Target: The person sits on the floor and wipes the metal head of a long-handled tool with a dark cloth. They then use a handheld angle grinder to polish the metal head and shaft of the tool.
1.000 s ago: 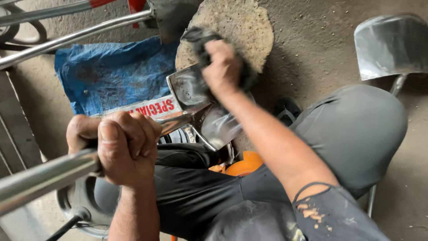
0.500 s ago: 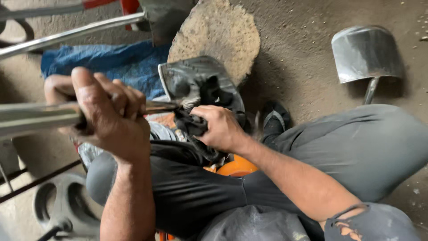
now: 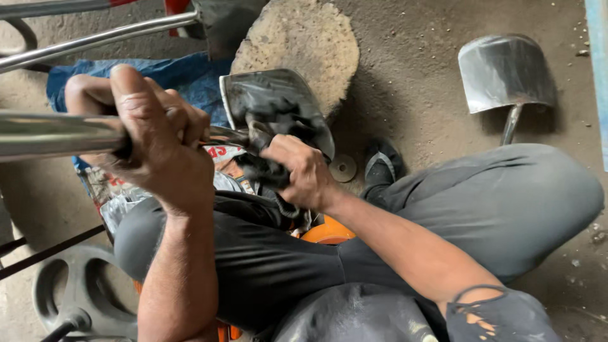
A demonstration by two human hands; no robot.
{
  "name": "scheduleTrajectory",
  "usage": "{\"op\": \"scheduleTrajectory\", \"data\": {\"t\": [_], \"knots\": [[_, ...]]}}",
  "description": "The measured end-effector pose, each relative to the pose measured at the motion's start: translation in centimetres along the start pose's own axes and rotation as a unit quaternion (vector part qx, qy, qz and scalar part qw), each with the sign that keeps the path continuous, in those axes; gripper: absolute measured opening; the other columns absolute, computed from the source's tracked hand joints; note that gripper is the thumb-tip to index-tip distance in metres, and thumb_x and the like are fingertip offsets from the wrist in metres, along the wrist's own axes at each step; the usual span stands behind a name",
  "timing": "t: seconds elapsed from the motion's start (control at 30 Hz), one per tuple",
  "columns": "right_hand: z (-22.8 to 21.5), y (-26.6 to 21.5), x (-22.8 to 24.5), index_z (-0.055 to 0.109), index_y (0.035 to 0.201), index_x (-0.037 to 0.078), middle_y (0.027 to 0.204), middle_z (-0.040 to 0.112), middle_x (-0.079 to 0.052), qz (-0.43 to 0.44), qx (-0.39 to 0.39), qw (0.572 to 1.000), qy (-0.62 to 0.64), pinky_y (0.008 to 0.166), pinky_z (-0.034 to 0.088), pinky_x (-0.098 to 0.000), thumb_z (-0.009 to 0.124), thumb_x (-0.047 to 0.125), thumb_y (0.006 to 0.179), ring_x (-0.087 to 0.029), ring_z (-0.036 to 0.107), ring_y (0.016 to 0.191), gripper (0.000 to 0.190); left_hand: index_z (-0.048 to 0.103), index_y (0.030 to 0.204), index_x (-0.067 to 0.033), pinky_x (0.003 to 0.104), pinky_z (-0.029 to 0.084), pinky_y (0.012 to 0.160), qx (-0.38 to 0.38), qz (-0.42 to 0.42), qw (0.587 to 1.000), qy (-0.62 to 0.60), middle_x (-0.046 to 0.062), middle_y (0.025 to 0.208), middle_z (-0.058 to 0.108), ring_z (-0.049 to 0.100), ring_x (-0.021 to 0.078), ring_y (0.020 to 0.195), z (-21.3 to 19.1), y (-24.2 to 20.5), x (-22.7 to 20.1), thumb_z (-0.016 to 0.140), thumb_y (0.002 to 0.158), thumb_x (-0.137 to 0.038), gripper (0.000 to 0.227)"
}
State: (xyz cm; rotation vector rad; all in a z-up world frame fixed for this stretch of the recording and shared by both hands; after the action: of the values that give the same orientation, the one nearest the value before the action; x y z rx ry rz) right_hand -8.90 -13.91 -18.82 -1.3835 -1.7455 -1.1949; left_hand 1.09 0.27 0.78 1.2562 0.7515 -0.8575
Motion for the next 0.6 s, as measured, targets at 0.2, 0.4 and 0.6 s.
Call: {"op": "scheduleTrajectory", "data": {"t": [0.2,0.4,0.6], "knots": [[-2.3,-0.3,-8.5,0.067,0.105,0.007,0.106,0.066,-0.015,0.253,-0.089,0.941,-0.205,0.089,0.052,-0.0481,0.07,0.004,0.079,-0.039,0.064,0.108,0.027,0.04,0.098,-0.0093,0.027,0.034,0.038,0.011,-0.023,1.0,-0.01,0.003,0.061,0.04,0.037,0.0054,0.04,-0.1,0.2,-0.4,0.052,0.115,-0.009,0.022],[-3.3,2.3,-7.3,0.069,0.103,0.008,0.105,0.067,-0.014,0.279,-0.117,0.924,-0.235,0.078,0.051,-0.0514,0.07,0.004,0.083,-0.042,0.064,0.096,0.021,0.038,0.092,-0.0071,0.029,0.038,0.04,0.031,-0.057,0.997,-0.029,0.004,0.059,0.043,0.039,0.0067,0.042,0.6,0.3,-0.6,0.057,0.117,-0.009,0.032],[-1.6,11.6,-2.1,0.057,0.132,0.004,0.123,0.065,-0.018,-0.036,-0.129,0.991,-0.014,0.094,0.059,-0.0389,0.077,0.011,0.085,-0.033,0.069,0.109,0.051,0.037,0.092,-0.0046,0.026,0.033,0.041,0.067,-0.101,0.99,-0.068,0.003,0.061,0.042,0.036,0.0062,0.047,0.9,-1.3,-1.0,0.059,0.118,-0.01,0.034]]}}
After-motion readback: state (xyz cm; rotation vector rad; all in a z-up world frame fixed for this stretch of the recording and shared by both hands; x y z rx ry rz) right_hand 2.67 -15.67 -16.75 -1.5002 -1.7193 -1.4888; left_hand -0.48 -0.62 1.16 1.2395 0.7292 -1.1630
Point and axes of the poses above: each hand's wrist, its own y-axis towards the middle knuckle, its own z-axis out of the palm, x = y × z, the point moved 2 cm from there along y, towards the middle knuckle
